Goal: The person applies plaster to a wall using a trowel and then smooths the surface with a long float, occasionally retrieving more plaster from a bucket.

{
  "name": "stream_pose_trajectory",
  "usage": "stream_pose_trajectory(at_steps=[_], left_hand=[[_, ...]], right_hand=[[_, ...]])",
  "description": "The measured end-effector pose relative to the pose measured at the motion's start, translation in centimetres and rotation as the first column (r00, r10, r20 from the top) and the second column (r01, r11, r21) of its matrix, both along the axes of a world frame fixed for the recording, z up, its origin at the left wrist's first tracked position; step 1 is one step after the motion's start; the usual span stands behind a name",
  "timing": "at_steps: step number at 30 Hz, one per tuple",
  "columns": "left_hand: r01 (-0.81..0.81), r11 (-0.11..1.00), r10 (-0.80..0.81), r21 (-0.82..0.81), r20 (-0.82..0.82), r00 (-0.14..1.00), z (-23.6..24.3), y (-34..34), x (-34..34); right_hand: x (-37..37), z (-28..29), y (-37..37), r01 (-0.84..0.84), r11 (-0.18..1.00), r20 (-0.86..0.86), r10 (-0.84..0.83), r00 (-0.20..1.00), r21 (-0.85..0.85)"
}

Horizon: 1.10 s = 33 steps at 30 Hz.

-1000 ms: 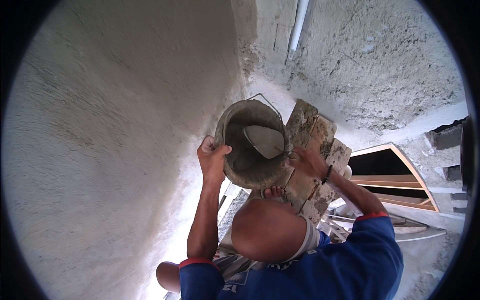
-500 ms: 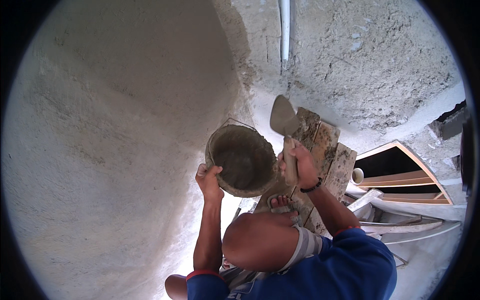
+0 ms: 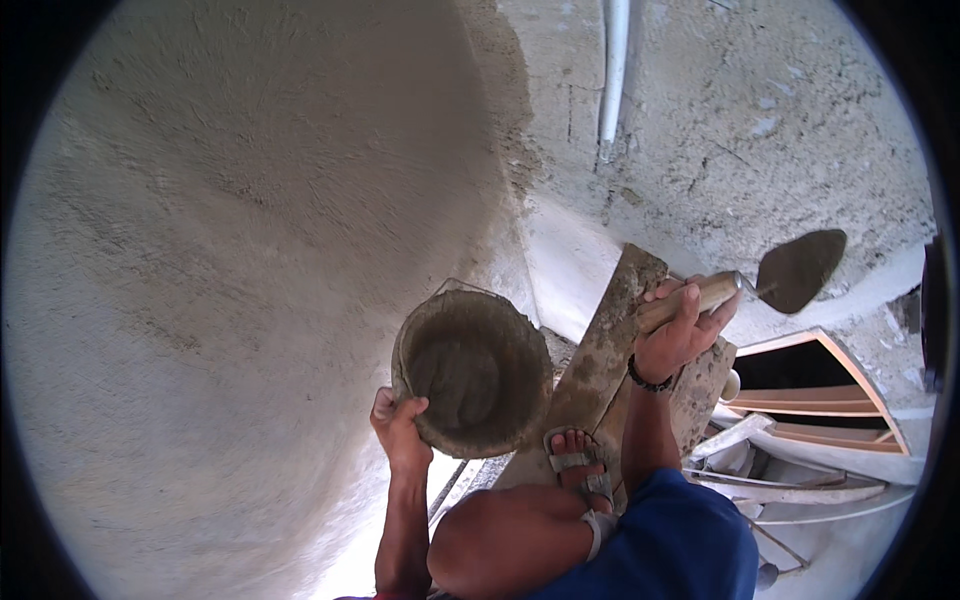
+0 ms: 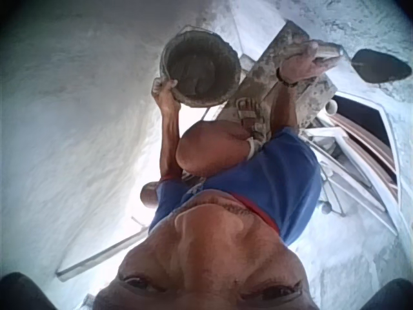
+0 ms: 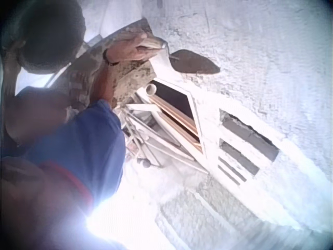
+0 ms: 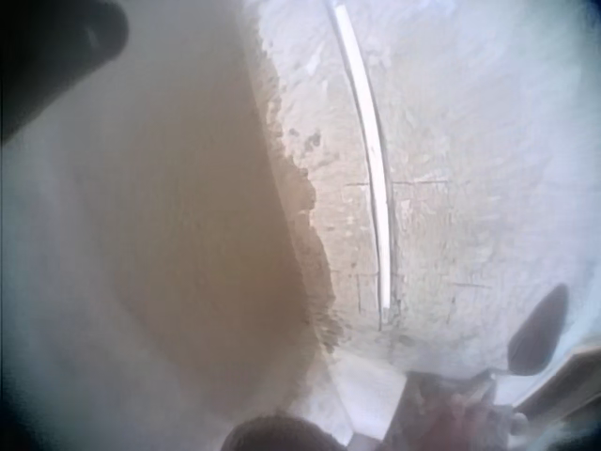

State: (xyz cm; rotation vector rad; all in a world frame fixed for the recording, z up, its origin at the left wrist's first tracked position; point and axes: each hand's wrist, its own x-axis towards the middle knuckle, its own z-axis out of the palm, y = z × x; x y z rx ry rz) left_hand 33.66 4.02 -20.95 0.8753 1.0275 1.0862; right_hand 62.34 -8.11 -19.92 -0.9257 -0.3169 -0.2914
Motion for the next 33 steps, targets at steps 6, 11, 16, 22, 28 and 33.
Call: stream_pose_trajectory(at_steps=[6,11,16,22,28,33], left_hand=[[0.022,1.0,-0.022,0.0,-0.008,1.0,0.2,-0.8,-2.6],[-0.008,1.0,0.008,-0.009,-0.076,0.997,1.4,-0.6,-0.5],[0.073,0.997,-0.075,-0.022,-0.139,0.987,0.2,-0.4,-1.4],[0.173,0.985,-0.172,0.016,-0.059,0.983,-1.0,-0.9,1.5],[0.283,0.952,-0.254,-0.117,0.216,0.943,-1.7,-2.4,5.4],[0.464,0.854,-0.351,-0.236,0.397,0.848,-5.6,-4.6,10.0]], right_hand=[[0.2,-11.0,9.1,-0.052,0.891,-0.066,0.025,0.998,-0.452],[2.0,-22.7,6.9,-0.11,-0.108,-0.15,0.506,0.849,-0.988],[-3.5,-15.3,-1.4,-0.448,0.083,-0.347,0.514,0.785,-0.89],[-2.2,-9.1,-8.4,-0.688,0.17,-0.462,0.626,0.629,-0.706],[3.0,2.6,-13.0,-0.447,-0.203,-0.444,0.712,0.544,-0.871],[5.1,8.1,-13.6,-0.101,-0.454,-0.445,0.764,0.467,-0.885]])
